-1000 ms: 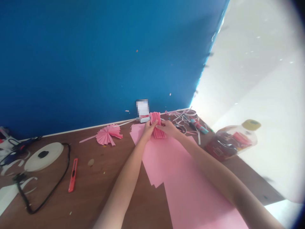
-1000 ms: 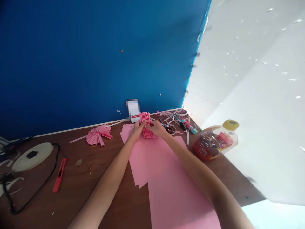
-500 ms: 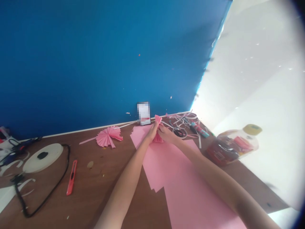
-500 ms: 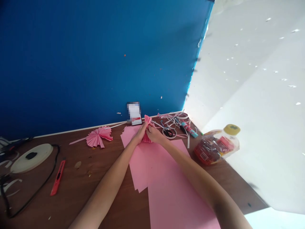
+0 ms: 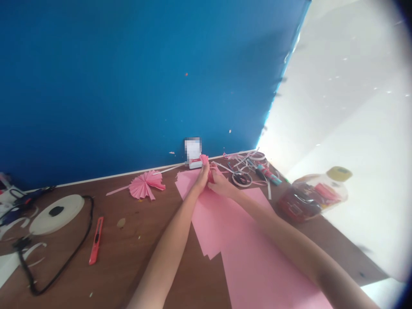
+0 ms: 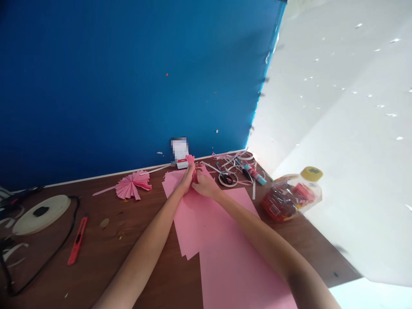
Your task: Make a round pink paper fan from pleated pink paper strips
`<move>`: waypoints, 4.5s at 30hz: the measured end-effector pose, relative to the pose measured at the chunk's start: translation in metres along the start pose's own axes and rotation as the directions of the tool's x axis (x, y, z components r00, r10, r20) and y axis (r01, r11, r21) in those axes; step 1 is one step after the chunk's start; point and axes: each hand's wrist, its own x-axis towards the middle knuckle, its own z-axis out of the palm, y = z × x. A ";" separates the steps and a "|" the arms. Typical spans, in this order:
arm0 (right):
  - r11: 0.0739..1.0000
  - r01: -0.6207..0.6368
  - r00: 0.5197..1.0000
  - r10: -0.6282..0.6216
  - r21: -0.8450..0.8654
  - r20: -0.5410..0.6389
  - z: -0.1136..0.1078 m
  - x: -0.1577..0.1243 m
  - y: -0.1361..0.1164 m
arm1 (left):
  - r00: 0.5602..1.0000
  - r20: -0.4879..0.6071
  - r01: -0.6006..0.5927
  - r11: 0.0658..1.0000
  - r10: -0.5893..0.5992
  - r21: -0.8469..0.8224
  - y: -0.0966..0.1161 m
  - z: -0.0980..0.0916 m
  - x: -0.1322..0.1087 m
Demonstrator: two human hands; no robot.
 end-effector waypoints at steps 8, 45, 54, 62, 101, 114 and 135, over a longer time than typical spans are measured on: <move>1.000 -0.018 0.996 0.018 0.007 -0.083 0.002 -0.004 -0.001 | 0.999 -0.034 -0.030 0.993 0.027 -0.114 -0.006 0.003 0.004; 0.904 -0.127 0.991 0.135 -0.408 -0.007 0.007 -0.013 -0.016 | 0.865 -0.424 -0.072 0.770 -0.268 -0.634 0.026 0.029 -0.003; 0.853 -0.165 0.986 0.155 -0.495 -0.062 0.014 -0.018 -0.016 | 0.841 -0.454 -0.082 0.761 -0.294 -0.644 0.020 0.029 -0.003; 0.836 -0.207 0.978 0.170 -0.509 -0.120 0.012 -0.019 -0.014 | 0.857 -0.447 -0.099 0.770 -0.256 -0.631 0.029 0.032 -0.004; 0.884 -0.261 0.950 0.163 -0.389 -0.267 0.019 -0.018 -0.006 | 0.792 -0.587 -0.184 0.850 -0.169 -0.494 0.024 0.045 -0.002; 0.974 0.199 0.951 -0.166 0.109 -0.259 0.011 -0.015 -0.005 | 0.966 -0.236 -0.076 0.757 -0.106 -0.649 0.046 0.003 0.011; 0.945 0.078 0.940 0.036 0.317 -0.340 0.014 -0.007 0.011 | 0.943 -0.333 -0.156 0.897 0.011 -0.413 0.016 0.032 0.004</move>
